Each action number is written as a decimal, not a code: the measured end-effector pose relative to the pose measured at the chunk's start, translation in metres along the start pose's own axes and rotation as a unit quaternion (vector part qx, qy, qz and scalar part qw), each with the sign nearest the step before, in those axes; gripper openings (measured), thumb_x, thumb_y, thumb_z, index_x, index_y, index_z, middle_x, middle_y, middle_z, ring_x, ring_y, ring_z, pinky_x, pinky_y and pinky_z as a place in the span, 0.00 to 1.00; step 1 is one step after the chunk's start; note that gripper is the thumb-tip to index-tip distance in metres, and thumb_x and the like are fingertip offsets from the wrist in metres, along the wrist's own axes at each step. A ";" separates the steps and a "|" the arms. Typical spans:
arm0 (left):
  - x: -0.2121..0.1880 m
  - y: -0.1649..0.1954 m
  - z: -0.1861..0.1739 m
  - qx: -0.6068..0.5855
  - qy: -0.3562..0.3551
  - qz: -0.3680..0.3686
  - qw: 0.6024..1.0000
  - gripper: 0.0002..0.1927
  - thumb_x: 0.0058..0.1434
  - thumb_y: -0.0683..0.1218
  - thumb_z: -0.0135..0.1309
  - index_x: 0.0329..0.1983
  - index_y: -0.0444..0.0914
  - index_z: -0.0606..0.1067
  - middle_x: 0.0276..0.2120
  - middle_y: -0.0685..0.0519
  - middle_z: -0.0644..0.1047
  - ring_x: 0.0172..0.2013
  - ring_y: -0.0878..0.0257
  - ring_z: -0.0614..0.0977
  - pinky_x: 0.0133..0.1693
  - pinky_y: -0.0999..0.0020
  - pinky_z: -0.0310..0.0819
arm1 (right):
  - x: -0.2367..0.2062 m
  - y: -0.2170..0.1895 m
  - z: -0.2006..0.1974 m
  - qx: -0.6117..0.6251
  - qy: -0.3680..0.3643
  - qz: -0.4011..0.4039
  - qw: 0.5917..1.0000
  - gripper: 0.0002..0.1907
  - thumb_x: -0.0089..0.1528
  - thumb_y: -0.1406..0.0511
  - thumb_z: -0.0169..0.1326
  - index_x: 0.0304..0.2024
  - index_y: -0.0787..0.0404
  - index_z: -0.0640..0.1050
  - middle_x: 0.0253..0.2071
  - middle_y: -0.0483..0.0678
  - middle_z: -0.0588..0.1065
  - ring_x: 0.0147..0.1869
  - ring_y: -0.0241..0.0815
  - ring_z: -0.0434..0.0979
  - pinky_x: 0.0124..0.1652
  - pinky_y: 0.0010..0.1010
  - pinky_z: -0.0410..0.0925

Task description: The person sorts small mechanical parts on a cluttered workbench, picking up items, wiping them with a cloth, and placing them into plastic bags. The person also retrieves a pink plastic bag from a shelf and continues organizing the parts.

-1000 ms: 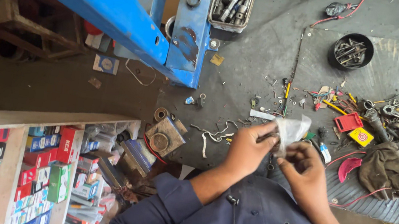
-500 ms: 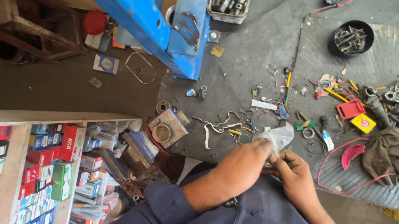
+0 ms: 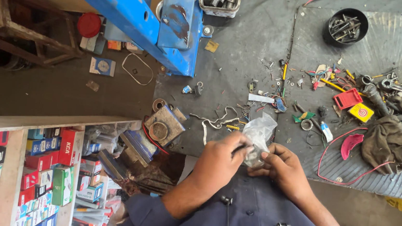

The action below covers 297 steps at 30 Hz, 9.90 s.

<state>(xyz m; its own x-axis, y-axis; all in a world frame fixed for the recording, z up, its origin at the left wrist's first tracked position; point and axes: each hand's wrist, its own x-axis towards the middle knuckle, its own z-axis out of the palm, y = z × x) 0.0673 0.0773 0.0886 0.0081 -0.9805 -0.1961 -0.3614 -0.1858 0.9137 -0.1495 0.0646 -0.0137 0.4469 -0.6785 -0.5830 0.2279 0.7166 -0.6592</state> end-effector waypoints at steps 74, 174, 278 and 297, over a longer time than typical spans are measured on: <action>-0.010 -0.013 0.017 0.099 -0.082 0.210 0.969 0.19 0.59 0.41 0.54 0.54 0.44 0.78 0.60 0.48 0.75 0.56 0.50 0.80 0.51 0.60 0.78 | -0.062 -0.060 0.018 -0.486 0.179 -0.075 0.852 0.21 0.53 0.69 0.63 0.48 0.64 0.71 0.37 0.47 0.76 0.30 0.37 0.79 0.31 0.30 0.71; 0.055 -0.021 0.048 0.195 0.142 0.229 0.943 0.04 0.59 0.43 0.61 0.36 0.41 0.79 0.37 0.53 0.76 0.41 0.54 0.78 0.44 0.59 0.72 | -0.118 -0.048 -0.079 -0.230 0.276 -0.110 0.927 0.16 0.59 0.68 0.62 0.48 0.69 0.76 0.39 0.51 0.80 0.34 0.38 0.82 0.31 0.28 0.74; 0.080 -0.063 0.062 0.269 -0.052 0.374 0.886 0.21 0.60 0.52 0.65 0.53 0.40 0.77 0.58 0.50 0.75 0.63 0.50 0.74 0.66 0.54 0.66 | -0.088 -0.057 -0.077 -0.286 0.210 -0.143 0.924 0.13 0.61 0.66 0.60 0.46 0.66 0.77 0.34 0.48 0.80 0.31 0.35 0.79 0.31 0.27 0.72; 0.042 -0.070 0.040 0.297 -0.018 0.254 0.920 0.66 0.45 0.71 0.67 0.76 0.32 0.51 0.75 0.36 0.53 0.75 0.39 0.52 0.71 0.33 0.36 | -0.132 -0.011 -0.057 -0.202 0.373 -0.231 0.876 0.10 0.65 0.69 0.60 0.47 0.69 0.77 0.40 0.49 0.78 0.40 0.33 0.78 0.37 0.28 0.76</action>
<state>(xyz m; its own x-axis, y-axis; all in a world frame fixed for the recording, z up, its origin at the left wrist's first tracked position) 0.0561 0.0516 0.0018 -0.3298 -0.9265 0.1814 -0.7561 0.3743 0.5369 -0.2603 0.1367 0.0435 -0.3354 -0.9061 -0.2580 -0.1556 0.3233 -0.9334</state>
